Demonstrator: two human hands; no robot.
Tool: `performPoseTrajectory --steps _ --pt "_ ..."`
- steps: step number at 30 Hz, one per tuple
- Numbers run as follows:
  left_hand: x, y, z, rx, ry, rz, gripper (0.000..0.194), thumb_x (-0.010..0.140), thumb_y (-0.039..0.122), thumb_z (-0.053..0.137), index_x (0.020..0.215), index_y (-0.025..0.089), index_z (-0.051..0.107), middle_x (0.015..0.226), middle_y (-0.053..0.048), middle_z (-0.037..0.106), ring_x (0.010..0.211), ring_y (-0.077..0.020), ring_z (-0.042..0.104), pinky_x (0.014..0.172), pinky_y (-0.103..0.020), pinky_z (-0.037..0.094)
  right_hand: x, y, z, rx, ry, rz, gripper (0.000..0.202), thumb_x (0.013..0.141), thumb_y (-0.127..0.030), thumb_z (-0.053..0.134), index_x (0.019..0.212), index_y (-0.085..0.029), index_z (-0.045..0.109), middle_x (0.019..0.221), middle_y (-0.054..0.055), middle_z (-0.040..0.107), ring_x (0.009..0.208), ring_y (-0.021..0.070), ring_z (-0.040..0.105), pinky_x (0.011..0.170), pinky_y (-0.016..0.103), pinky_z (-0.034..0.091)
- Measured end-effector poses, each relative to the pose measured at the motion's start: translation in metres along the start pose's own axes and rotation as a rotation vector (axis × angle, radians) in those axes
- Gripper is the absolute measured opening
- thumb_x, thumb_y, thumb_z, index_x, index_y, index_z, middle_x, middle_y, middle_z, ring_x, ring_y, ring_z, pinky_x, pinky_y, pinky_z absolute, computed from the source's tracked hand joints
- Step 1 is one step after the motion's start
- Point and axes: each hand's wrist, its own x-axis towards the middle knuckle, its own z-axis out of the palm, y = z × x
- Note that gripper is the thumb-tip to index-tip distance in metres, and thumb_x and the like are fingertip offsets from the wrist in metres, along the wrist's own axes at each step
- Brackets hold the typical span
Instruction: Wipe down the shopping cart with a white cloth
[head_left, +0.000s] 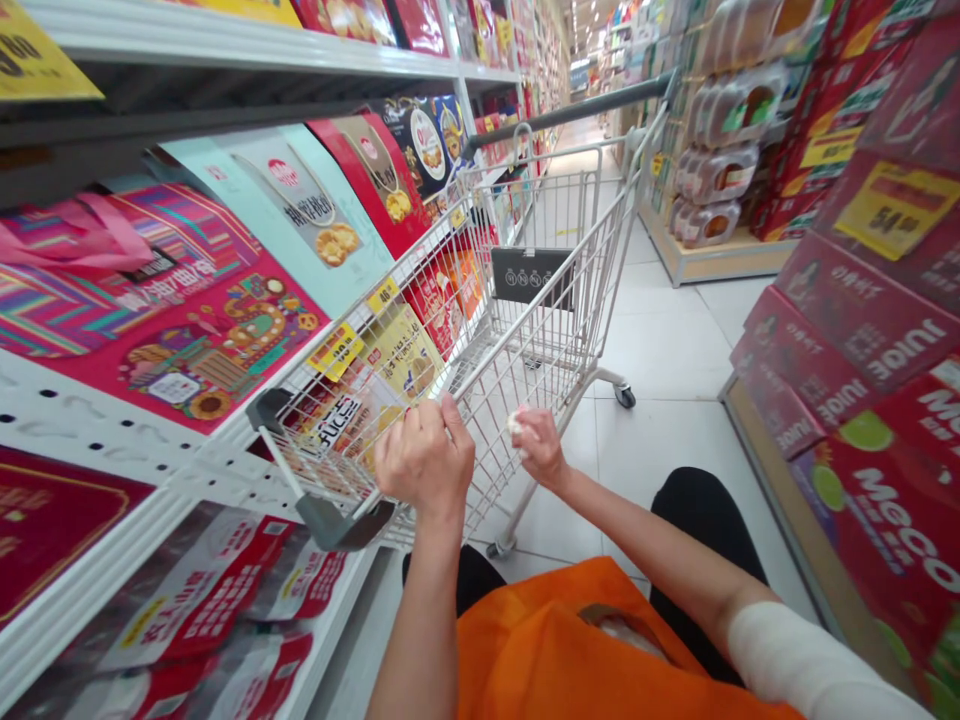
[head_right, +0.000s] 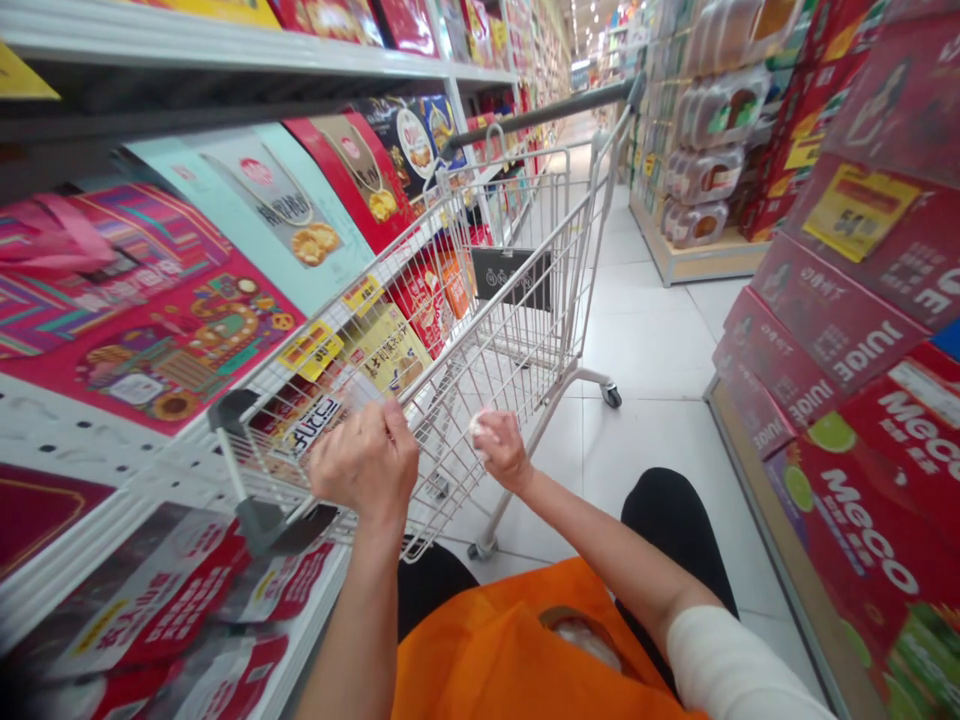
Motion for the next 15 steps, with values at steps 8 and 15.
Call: performPoseTrajectory --steps 8,15 --pt "-0.034 -0.06 -0.039 0.071 0.078 0.19 0.035 0.097 0.039 0.049 0.116 0.019 0.07 0.092 -0.009 0.074 0.089 -0.0247 0.062 0.11 -0.047 0.033 0.018 0.044 -0.014 -0.136 0.135 0.254 0.031 0.078 0.004 0.048 0.075 -0.022 0.062 0.107 0.005 0.066 0.101 0.0205 0.057 0.086 0.039 0.05" --pt "-0.041 -0.106 -0.032 -0.32 0.273 -0.08 0.047 0.099 0.041 0.037 0.066 0.022 0.063 0.059 -0.003 0.053 0.064 -0.0193 0.054 0.099 -0.046 0.049 0.019 -0.004 -0.006 -0.043 0.064 0.136 0.028 0.083 0.001 0.05 0.076 -0.022 0.063 0.109 0.007 0.068 0.107 0.0206 0.057 0.088 0.04 0.055"
